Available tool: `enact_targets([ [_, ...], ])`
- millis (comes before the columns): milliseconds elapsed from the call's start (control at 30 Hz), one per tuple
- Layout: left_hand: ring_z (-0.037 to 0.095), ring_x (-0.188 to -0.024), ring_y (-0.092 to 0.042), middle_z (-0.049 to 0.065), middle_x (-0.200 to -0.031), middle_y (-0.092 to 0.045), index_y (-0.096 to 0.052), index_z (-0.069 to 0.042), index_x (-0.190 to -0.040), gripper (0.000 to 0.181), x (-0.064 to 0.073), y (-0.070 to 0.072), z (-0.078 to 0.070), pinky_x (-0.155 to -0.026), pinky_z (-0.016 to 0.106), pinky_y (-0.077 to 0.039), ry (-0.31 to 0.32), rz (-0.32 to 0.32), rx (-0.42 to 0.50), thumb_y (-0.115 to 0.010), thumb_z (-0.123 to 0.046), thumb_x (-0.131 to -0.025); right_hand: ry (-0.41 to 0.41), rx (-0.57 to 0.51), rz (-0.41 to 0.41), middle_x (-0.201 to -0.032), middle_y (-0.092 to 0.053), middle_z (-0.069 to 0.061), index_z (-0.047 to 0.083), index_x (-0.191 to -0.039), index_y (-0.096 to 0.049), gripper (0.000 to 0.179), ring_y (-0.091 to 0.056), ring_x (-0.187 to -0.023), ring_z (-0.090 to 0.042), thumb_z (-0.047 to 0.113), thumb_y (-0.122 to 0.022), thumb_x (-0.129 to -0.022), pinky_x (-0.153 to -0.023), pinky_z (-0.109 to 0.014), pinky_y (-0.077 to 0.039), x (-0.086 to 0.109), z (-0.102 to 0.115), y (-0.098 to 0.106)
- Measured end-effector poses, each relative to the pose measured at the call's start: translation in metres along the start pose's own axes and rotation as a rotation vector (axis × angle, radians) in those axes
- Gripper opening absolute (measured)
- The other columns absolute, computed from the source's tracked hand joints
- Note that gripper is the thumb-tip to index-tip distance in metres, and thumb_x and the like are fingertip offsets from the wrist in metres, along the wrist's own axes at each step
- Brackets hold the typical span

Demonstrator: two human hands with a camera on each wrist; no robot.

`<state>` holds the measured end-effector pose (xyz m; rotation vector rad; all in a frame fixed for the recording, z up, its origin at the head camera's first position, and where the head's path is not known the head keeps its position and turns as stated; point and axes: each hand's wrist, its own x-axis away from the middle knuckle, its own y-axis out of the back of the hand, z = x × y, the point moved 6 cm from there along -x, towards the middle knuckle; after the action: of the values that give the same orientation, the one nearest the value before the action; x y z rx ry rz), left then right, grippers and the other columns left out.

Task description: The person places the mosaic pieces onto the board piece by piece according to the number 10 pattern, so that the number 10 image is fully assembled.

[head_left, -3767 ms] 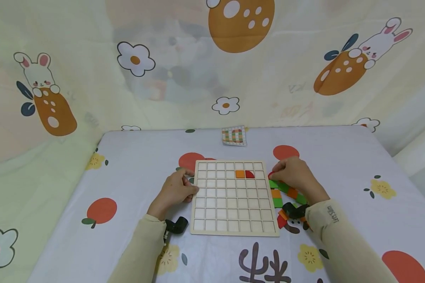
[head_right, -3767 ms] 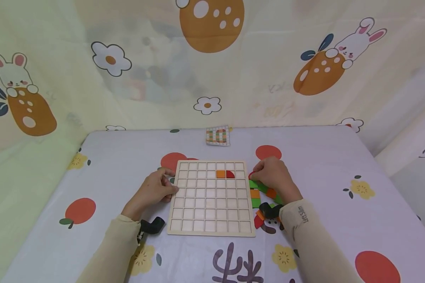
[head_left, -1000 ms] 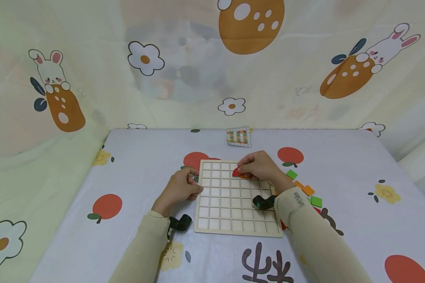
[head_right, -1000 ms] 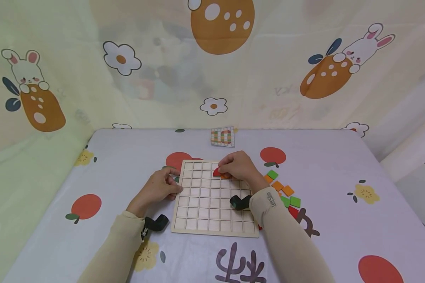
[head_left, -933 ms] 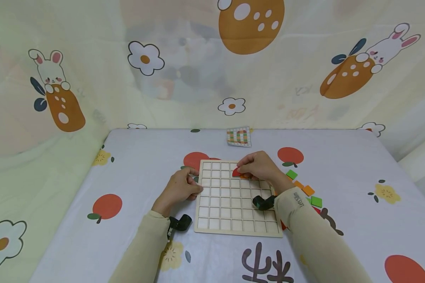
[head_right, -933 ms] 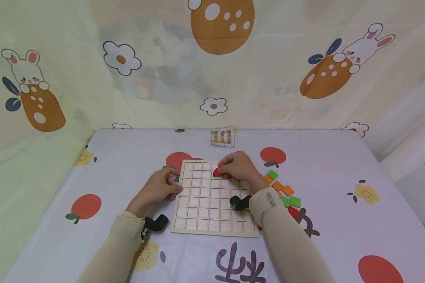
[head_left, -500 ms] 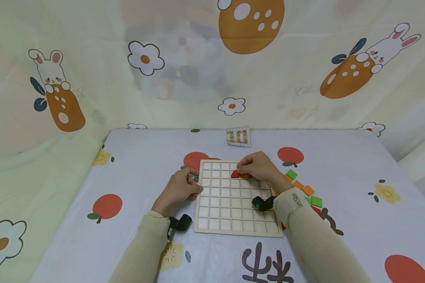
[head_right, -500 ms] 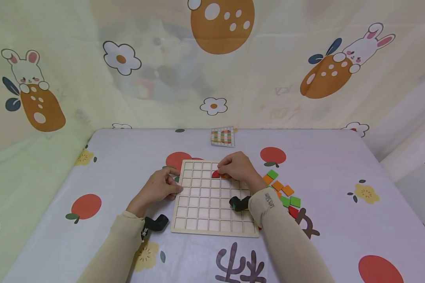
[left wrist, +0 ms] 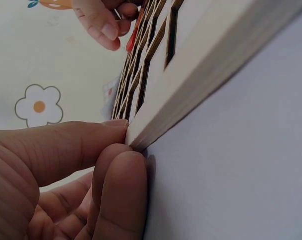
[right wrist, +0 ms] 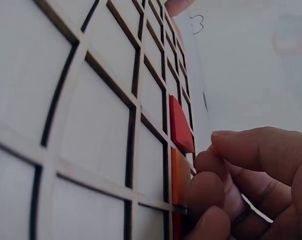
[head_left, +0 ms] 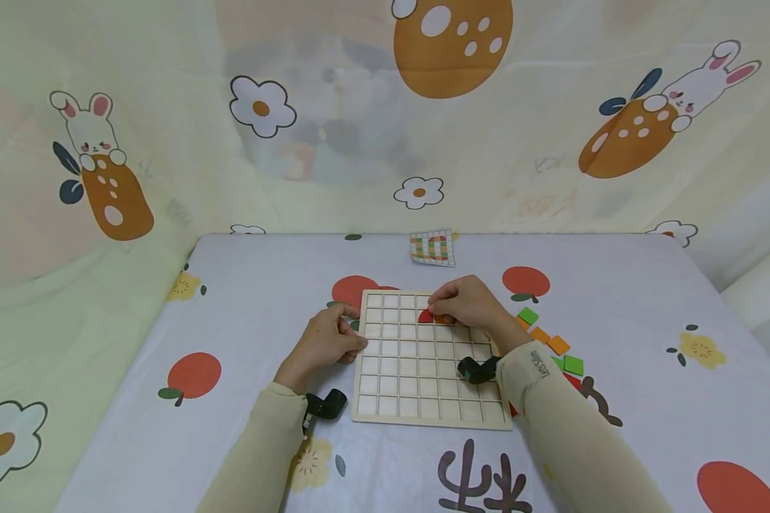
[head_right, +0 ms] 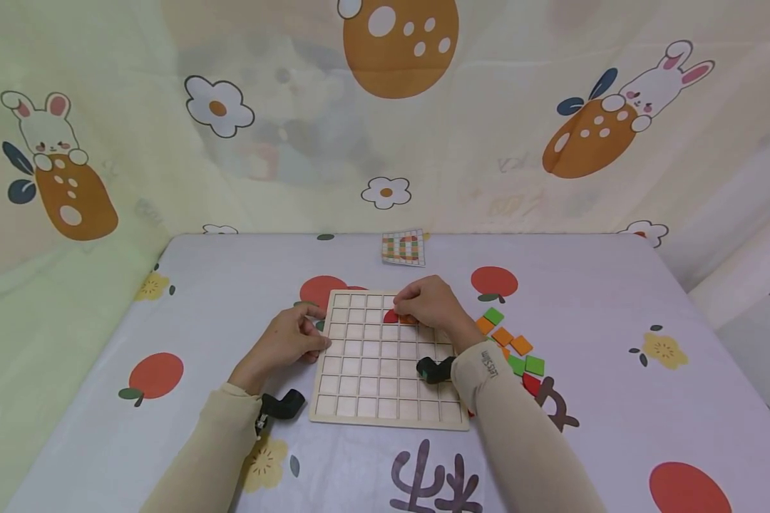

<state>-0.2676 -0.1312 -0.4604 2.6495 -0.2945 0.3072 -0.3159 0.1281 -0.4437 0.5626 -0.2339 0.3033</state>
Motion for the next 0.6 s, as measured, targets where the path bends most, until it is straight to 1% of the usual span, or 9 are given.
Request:
enact_targets([
  [67, 0.016, -0.061, -0.064, 0.009, -0.085, -0.062, -0.060, -0.002, -0.130, 0.045, 0.000, -0.001, 0.001, -0.057, 0.025, -0.055, 0.001, 0.003, 0.002, -0.080, -0.004, -0.089, 0.009, -0.013, -0.007, -0.090, -0.073, -0.007, 0.003, -0.110, -0.077, 0.019, -0.062, -0.076, -0.020, 0.018, -0.073, -0.098, -0.066, -0.029, -0.054, 0.003, -0.001, 0.004],
  [167, 0.016, -0.060, -0.064, 0.009, -0.085, -0.062, -0.060, -0.002, -0.129, 0.045, 0.000, -0.001, 0.001, -0.057, 0.025, -0.055, 0.002, 0.005, 0.003, -0.080, -0.004, -0.089, 0.006, -0.077, -0.020, -0.093, -0.071, -0.010, 0.001, -0.117, -0.074, 0.025, -0.059, -0.075, -0.021, 0.018, -0.071, -0.099, -0.064, -0.028, -0.052, 0.011, -0.003, 0.014],
  [233, 0.017, -0.060, -0.064, 0.009, -0.085, -0.062, -0.060, -0.002, -0.129, 0.045, 0.000, -0.001, 0.002, -0.057, 0.025, -0.055, 0.004, 0.005, 0.005, -0.080, -0.004, -0.089, -0.011, -0.120, -0.028, -0.093, -0.069, -0.012, -0.002, -0.120, -0.072, 0.028, -0.056, -0.073, -0.022, 0.018, -0.070, -0.101, -0.062, -0.028, -0.050, 0.018, -0.006, 0.024],
  [333, 0.017, -0.061, -0.064, 0.010, -0.086, -0.063, -0.060, -0.002, -0.130, 0.045, 0.000, -0.001, 0.002, -0.057, 0.025, -0.055, 0.003, 0.006, 0.010, -0.080, -0.004, -0.089, -0.044, -0.147, -0.043, -0.100, -0.068, -0.014, -0.004, -0.125, -0.068, 0.032, -0.055, -0.077, -0.023, 0.018, -0.068, -0.102, -0.062, -0.029, -0.048, 0.028, -0.013, 0.040],
  [400, 0.017, -0.062, -0.064, 0.010, -0.086, -0.063, -0.060, -0.002, -0.130, 0.046, -0.001, 0.000, 0.002, -0.058, 0.026, -0.056, 0.003, 0.008, 0.017, -0.080, -0.003, -0.089, -0.060, -0.104, -0.071, -0.102, -0.068, -0.013, -0.003, -0.126, -0.069, 0.034, -0.057, -0.081, -0.024, 0.021, -0.068, -0.102, -0.064, -0.030, -0.050, 0.034, -0.019, 0.052],
  [433, 0.017, -0.063, -0.065, 0.010, -0.087, -0.063, -0.060, -0.002, -0.130, 0.046, -0.001, -0.001, 0.002, -0.058, 0.026, -0.056, 0.004, 0.010, 0.020, -0.080, -0.004, -0.089, -0.067, -0.072, -0.092, -0.105, -0.069, -0.013, -0.002, -0.126, -0.069, 0.034, -0.058, -0.086, -0.025, 0.022, -0.068, -0.102, -0.066, -0.030, -0.052, 0.037, -0.023, 0.058],
  [533, 0.018, -0.063, -0.065, 0.010, -0.088, -0.063, -0.060, -0.003, -0.130, 0.046, -0.002, -0.001, 0.003, -0.060, 0.027, -0.056, 0.008, 0.009, 0.028, -0.080, -0.005, -0.089, -0.079, 0.013, -0.146, -0.110, -0.068, -0.013, -0.001, -0.126, -0.070, 0.035, -0.059, -0.092, -0.027, 0.025, -0.068, -0.102, -0.071, -0.031, -0.054, 0.046, -0.038, 0.074],
  [567, 0.018, -0.064, -0.066, 0.011, -0.088, -0.063, -0.060, -0.003, -0.130, 0.046, -0.001, -0.001, 0.004, -0.060, 0.027, -0.056, 0.008, 0.008, 0.030, -0.080, -0.005, -0.089, -0.083, 0.049, -0.169, -0.112, -0.068, -0.013, 0.000, -0.126, -0.071, 0.035, -0.059, -0.092, -0.028, 0.026, -0.068, -0.102, -0.072, -0.031, -0.054, 0.048, -0.042, 0.079],
  [600, 0.019, -0.064, -0.066, 0.011, -0.088, -0.063, -0.060, -0.003, -0.130, 0.046, -0.001, -0.001, 0.004, -0.060, 0.027, -0.056, 0.009, 0.007, 0.030, -0.080, -0.005, -0.089, -0.091, 0.059, -0.185, -0.112, -0.067, -0.014, 0.000, -0.126, -0.071, 0.035, -0.059, -0.091, -0.028, 0.026, -0.068, -0.102, -0.070, -0.030, -0.053, 0.051, -0.047, 0.083],
])
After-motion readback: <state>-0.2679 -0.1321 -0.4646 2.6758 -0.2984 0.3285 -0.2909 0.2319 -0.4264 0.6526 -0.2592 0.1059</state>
